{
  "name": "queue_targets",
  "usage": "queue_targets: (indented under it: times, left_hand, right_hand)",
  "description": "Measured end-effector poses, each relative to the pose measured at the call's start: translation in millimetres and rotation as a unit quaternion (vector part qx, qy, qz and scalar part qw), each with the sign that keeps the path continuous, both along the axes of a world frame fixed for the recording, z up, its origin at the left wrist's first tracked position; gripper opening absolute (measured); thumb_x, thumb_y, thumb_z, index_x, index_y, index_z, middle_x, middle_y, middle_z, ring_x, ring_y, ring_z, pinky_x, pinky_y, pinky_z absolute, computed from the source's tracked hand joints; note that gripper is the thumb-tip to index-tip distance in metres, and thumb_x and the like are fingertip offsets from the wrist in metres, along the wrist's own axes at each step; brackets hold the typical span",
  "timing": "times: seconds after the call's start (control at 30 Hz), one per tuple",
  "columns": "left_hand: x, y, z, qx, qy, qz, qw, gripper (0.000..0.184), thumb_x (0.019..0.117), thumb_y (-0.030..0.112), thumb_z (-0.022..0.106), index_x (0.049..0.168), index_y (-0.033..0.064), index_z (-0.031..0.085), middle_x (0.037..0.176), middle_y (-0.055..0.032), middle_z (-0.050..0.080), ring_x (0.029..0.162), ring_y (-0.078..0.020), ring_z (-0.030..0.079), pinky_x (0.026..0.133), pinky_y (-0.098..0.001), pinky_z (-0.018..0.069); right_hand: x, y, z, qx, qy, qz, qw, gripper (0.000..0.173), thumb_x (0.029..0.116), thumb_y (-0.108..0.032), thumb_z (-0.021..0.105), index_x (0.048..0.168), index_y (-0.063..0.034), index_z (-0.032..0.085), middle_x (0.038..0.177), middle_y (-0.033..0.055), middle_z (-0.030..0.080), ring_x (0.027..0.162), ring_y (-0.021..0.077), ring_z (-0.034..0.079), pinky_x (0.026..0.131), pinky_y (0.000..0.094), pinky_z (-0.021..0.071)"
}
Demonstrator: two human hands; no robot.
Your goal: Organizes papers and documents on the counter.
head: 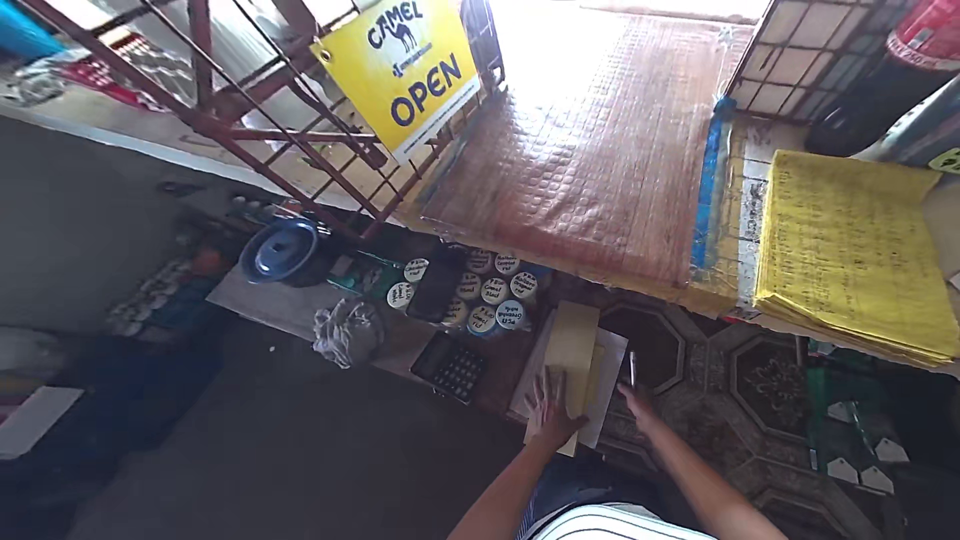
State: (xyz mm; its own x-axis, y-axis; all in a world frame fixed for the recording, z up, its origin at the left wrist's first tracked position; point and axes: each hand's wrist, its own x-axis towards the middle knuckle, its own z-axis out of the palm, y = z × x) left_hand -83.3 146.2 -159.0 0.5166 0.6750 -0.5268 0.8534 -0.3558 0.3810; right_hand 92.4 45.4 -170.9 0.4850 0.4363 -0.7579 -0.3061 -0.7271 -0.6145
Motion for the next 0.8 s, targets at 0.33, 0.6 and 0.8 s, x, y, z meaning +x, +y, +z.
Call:
queue_targets:
  times: [0.33,0.6,0.8]
  left_hand:
    - [-16,11,-24,0.121,-0.083,-0.042,0.988,0.11,0.0709,0.05,0.089,0.159,0.0097,0.036,0.166,-0.0337,0.011,0.152,-0.0572,0.01,0.121,-0.0698,0.0111]
    - [146,-45,81,0.21,-0.556,-0.22,0.774,0.028,0.093,0.022,0.066,0.113,0.0024,0.072,0.127,-0.0246,0.066,0.129,-0.0405,0.057,0.111,-0.0497,0.0435]
    - [383,-128,259,-0.014,-0.42,-0.41,0.81,0.029,0.1036,0.013,0.055,0.124,-0.0046,0.065,0.119,-0.0206,0.069,0.111,-0.0294,0.068,0.1,-0.0434,0.0527]
  right_hand:
    - [33,-13,32,0.101,0.008,0.104,0.989,0.044,0.105,-0.03,0.059,0.127,0.0078,0.061,0.12,0.0235,0.067,0.108,0.0295,0.065,0.1,0.0464,0.0491]
    - [98,-169,128,0.171,-0.109,0.071,0.977,0.032,0.104,-0.019,0.057,0.112,0.0105,0.066,0.097,0.016,0.07,0.082,0.0142,0.063,0.082,0.0336,0.0518]
    - [144,-257,131,0.125,-0.155,-0.214,0.956,0.024,0.1041,-0.012,0.057,0.116,0.0078,0.064,0.08,0.0036,0.064,0.061,0.0029,0.05,0.058,0.0207,0.0435]
